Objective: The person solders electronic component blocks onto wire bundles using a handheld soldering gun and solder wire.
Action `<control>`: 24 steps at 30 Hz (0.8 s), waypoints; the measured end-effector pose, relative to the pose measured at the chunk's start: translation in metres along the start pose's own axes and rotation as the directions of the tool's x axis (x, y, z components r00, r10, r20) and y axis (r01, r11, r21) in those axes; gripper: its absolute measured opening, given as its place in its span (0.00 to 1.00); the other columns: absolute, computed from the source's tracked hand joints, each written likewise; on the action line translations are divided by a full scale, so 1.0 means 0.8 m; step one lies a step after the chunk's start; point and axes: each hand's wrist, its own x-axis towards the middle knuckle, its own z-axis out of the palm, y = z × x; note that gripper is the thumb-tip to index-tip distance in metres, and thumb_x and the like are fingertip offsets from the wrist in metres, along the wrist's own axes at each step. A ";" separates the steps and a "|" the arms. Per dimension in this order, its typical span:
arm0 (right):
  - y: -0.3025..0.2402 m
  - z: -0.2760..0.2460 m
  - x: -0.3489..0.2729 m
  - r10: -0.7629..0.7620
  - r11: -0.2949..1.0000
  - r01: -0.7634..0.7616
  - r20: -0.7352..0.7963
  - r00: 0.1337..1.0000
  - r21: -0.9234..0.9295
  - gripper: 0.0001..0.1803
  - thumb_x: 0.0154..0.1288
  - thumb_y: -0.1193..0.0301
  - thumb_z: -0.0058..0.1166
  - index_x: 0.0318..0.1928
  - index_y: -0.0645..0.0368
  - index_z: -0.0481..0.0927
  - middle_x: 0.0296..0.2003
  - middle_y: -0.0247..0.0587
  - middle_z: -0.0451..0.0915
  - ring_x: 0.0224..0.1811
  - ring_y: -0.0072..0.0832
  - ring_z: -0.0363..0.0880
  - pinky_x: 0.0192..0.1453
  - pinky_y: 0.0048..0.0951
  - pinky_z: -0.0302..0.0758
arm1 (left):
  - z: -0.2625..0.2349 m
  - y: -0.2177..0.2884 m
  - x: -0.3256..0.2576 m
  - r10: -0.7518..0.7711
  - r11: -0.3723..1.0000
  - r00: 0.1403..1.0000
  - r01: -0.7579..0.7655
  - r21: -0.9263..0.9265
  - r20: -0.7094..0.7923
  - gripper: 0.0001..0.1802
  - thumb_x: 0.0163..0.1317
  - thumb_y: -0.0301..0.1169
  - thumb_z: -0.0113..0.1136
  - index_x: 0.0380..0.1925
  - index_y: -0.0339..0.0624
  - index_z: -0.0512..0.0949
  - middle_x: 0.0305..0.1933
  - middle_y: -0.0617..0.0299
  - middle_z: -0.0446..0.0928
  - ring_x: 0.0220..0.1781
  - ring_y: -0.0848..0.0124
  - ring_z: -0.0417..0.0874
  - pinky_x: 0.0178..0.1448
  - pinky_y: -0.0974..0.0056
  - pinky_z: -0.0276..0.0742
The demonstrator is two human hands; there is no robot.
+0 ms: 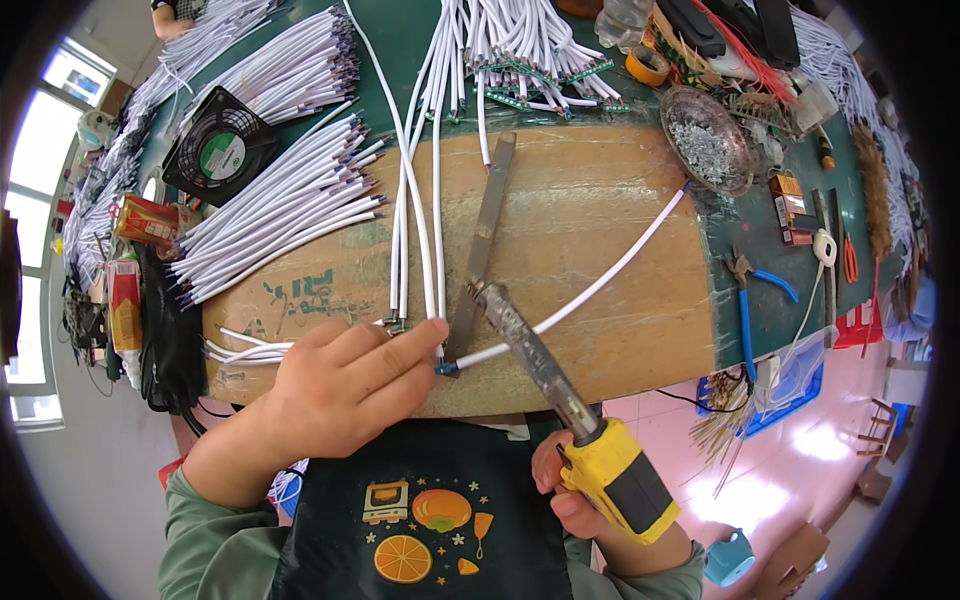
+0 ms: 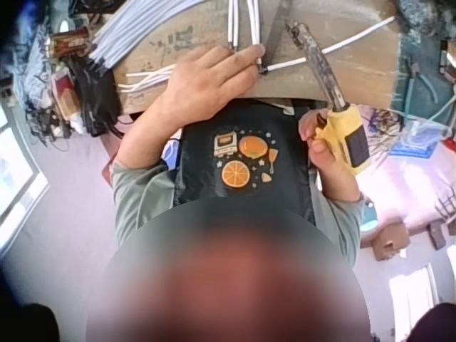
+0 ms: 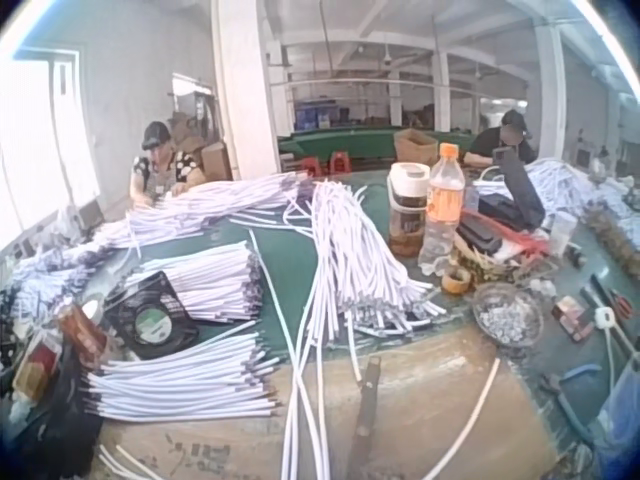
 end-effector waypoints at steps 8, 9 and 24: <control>-0.030 0.014 0.024 -0.041 0.990 0.049 0.066 0.997 -0.131 0.30 0.60 0.62 0.62 0.59 0.52 0.64 0.40 0.43 0.77 0.42 0.37 0.79 0.44 0.37 0.79 | -0.024 0.063 -0.013 -0.315 0.714 0.938 0.337 -0.614 0.148 0.10 0.53 0.22 0.65 0.35 0.36 0.76 0.39 0.55 0.81 0.23 0.70 0.78 0.28 0.68 0.74; -0.033 0.019 0.026 -0.019 0.990 0.026 0.056 0.998 -0.138 0.29 0.60 0.63 0.62 0.59 0.51 0.64 0.43 0.45 0.77 0.46 0.39 0.80 0.49 0.40 0.79 | -0.026 0.059 -0.009 -0.309 0.714 0.939 0.333 -0.616 0.149 0.10 0.53 0.22 0.65 0.35 0.36 0.76 0.39 0.55 0.81 0.23 0.70 0.78 0.28 0.68 0.74; -0.004 0.039 0.114 -0.079 0.997 0.079 0.125 0.989 -0.001 0.41 0.63 0.57 0.57 0.69 0.59 0.52 0.66 0.46 0.59 0.68 0.37 0.61 0.67 0.37 0.62 | -0.002 -0.010 0.034 -0.568 -0.196 0.458 0.731 -0.653 0.683 0.08 0.62 0.28 0.61 0.36 0.37 0.73 0.27 0.65 0.78 0.23 0.84 0.71 0.26 0.77 0.64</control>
